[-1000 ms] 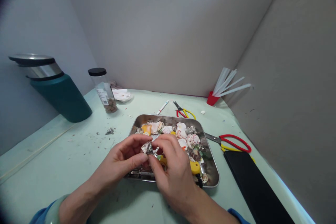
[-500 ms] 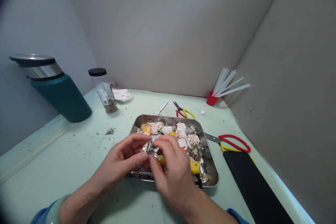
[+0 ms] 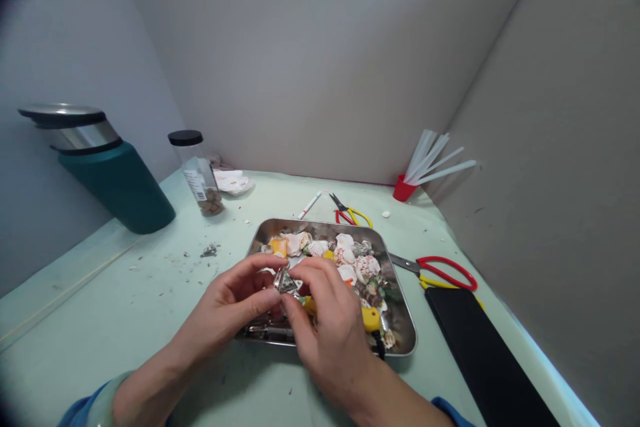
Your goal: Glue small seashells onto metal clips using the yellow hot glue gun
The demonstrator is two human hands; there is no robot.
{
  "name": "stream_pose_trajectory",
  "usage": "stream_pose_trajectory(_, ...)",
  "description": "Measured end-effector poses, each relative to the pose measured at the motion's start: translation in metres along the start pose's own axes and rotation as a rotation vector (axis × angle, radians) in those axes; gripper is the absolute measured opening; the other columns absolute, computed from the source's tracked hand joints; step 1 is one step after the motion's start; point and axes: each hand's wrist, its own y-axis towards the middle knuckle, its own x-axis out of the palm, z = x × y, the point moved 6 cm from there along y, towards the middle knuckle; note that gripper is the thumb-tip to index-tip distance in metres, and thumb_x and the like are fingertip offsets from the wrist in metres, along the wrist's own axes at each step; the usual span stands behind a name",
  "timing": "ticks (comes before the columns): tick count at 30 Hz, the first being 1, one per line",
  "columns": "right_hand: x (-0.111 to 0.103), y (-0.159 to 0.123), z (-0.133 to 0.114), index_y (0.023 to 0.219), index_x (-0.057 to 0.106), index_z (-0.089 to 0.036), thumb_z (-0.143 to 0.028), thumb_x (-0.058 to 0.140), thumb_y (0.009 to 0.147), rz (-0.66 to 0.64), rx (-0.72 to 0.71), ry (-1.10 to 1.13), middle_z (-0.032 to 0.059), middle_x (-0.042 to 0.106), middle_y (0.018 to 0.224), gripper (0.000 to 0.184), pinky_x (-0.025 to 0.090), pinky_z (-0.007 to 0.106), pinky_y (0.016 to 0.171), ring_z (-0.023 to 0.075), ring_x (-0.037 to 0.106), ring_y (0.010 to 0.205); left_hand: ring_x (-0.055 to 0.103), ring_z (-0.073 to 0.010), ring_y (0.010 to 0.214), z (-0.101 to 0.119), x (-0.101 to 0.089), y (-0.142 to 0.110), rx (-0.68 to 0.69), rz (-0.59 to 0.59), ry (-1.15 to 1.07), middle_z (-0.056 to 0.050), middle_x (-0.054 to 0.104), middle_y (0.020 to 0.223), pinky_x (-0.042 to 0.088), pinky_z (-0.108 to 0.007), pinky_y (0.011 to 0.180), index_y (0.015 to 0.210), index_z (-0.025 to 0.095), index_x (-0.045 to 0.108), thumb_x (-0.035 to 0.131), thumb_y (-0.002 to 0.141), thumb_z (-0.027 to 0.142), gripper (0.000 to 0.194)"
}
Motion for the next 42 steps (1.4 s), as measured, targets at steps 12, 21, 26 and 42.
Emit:
stream_pose_trajectory(12,0.0027,-0.0013,0.0026,0.1,0.055,-0.018,-0.009,0.054,0.084,-0.019,0.004,-0.006,0.0056,0.062,0.089,0.019,0.048,0.029,0.063,0.0169,0.059,0.074,0.052,-0.0115,0.068,-0.0038,-0.0011,0.0003,0.013,0.036,0.084,0.0,0.058,0.075,0.045,-0.024,0.066,0.1,0.017,0.064,0.072,0.072,0.023,0.03)
stream_pose_trajectory(21,0.0014,-0.0017,-0.0001,0.099,0.055,-0.017,-0.006,0.054,0.083,-0.008,-0.04,-0.008,0.0067,0.062,0.088,0.019,0.049,0.029,0.066,0.0175,0.059,0.078,0.051,-0.011,0.068,-0.0016,-0.003,0.0003,0.058,0.06,0.15,-0.001,0.059,0.083,0.046,-0.024,0.065,0.097,0.018,0.065,0.071,0.072,0.021,0.027)
stream_pose_trajectory(26,0.0016,-0.0014,-0.001,0.098,0.055,-0.017,-0.005,0.053,0.083,-0.013,-0.055,-0.013,0.0065,0.062,0.087,0.019,0.048,0.029,0.066,0.0174,0.059,0.078,0.051,-0.0107,0.068,-0.0022,-0.0035,0.0003,0.073,0.07,0.162,-0.002,0.059,0.087,0.046,-0.024,0.065,0.096,0.018,0.065,0.072,0.071,0.021,0.026)
stream_pose_trajectory(42,0.0014,-0.0005,0.0051,0.102,0.054,-0.02,-0.006,0.055,0.082,0.004,0.083,0.057,0.0023,0.059,0.092,0.025,0.046,0.025,0.066,0.0139,0.058,0.077,0.053,-0.0107,0.066,-0.0048,0.0014,0.0015,-0.006,-0.008,0.031,0.002,0.057,0.07,0.043,-0.022,0.062,0.108,0.018,0.056,0.071,0.074,0.026,0.038)
